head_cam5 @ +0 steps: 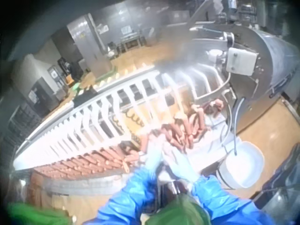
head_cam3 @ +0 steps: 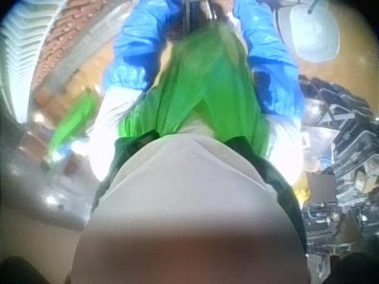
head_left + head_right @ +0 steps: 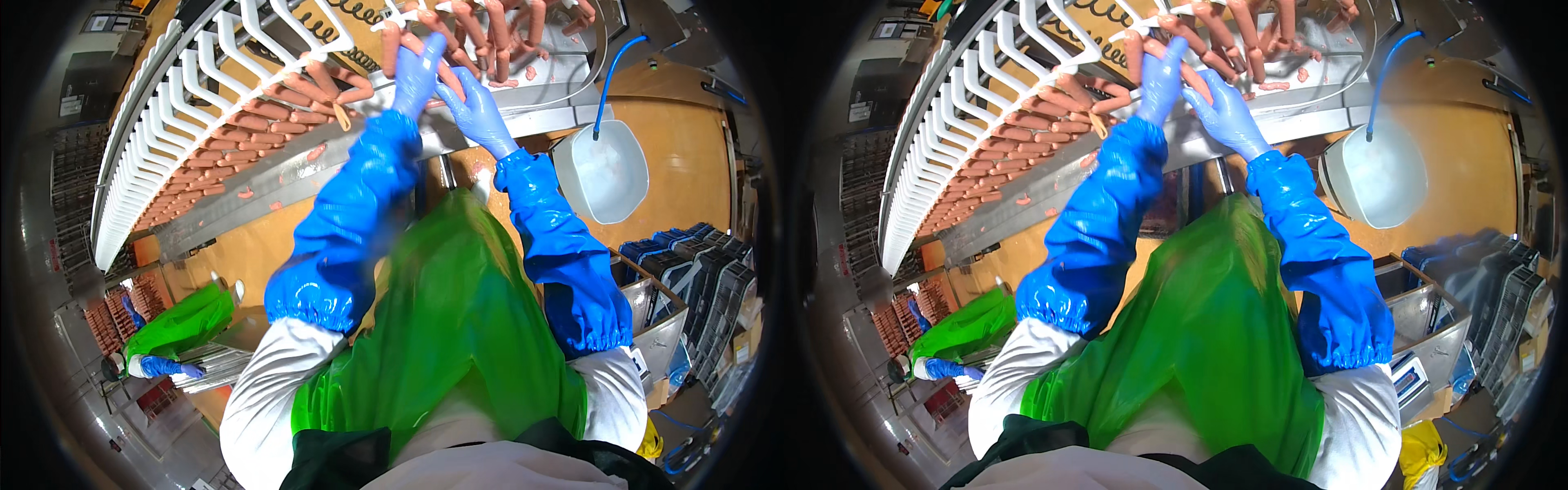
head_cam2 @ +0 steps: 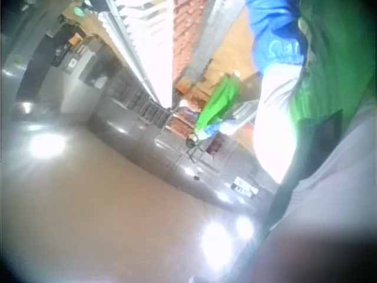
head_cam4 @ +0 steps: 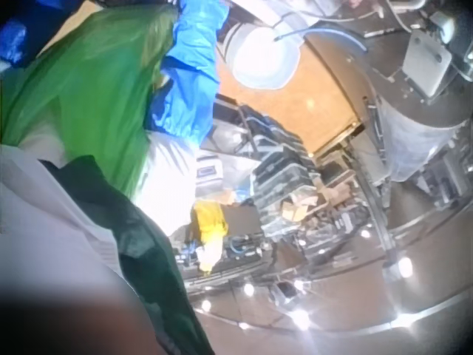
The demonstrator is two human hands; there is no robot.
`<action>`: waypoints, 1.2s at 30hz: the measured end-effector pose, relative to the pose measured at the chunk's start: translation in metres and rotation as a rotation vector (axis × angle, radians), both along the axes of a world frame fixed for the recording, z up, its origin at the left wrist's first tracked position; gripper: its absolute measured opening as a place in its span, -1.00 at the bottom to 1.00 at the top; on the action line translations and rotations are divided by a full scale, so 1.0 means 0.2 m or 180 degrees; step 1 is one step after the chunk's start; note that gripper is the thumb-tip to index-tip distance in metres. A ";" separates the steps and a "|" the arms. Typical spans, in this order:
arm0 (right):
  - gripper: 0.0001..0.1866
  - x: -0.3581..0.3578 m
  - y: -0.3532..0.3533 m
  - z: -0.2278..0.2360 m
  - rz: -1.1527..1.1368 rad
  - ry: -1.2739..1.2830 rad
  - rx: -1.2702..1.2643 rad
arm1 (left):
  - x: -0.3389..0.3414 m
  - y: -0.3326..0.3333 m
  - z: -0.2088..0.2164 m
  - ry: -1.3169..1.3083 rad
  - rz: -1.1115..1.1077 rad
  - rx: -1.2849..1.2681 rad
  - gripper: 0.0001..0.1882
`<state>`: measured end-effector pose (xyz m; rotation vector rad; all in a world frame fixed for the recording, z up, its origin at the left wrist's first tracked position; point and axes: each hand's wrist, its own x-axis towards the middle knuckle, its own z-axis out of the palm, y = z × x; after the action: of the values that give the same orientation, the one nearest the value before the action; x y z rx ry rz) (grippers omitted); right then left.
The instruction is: The person repeatedly takes raw sausage links from a bin and places them onto hooks on a moving conveyor line. They work continuously to fill the available hooks as the line advances.
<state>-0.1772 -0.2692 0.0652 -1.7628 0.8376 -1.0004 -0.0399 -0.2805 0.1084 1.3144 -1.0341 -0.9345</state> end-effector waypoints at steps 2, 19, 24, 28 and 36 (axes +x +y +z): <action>-0.59 -0.03 0.03 0.16 0.0230 -0.0282 0.0428 | 0.09 -0.08 -0.06 0.0802 0.0052 -0.0304 -0.48; -0.69 -0.03 -0.10 0.23 0.0944 0.0537 0.2003 | 0.15 0.28 0.01 -0.0286 -0.1229 0.1064 -0.48; -0.70 0.05 -0.13 0.05 0.0480 0.0063 0.0145 | 0.14 0.35 0.07 -0.0253 -0.1184 0.1052 -0.43; -0.68 0.18 -0.06 -0.02 0.1099 -0.0919 0.0844 | 0.28 0.32 -0.03 -0.3303 -0.0657 -0.0385 -0.34; -0.52 0.34 -0.19 0.08 0.1689 -0.0086 0.1298 | 0.18 0.48 0.02 0.0897 -0.0472 0.0405 -0.75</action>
<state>-0.1092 -0.3080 0.0816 -1.4951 0.4702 -0.4613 -0.0036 -0.1839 0.1133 1.1788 -0.8720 -1.2760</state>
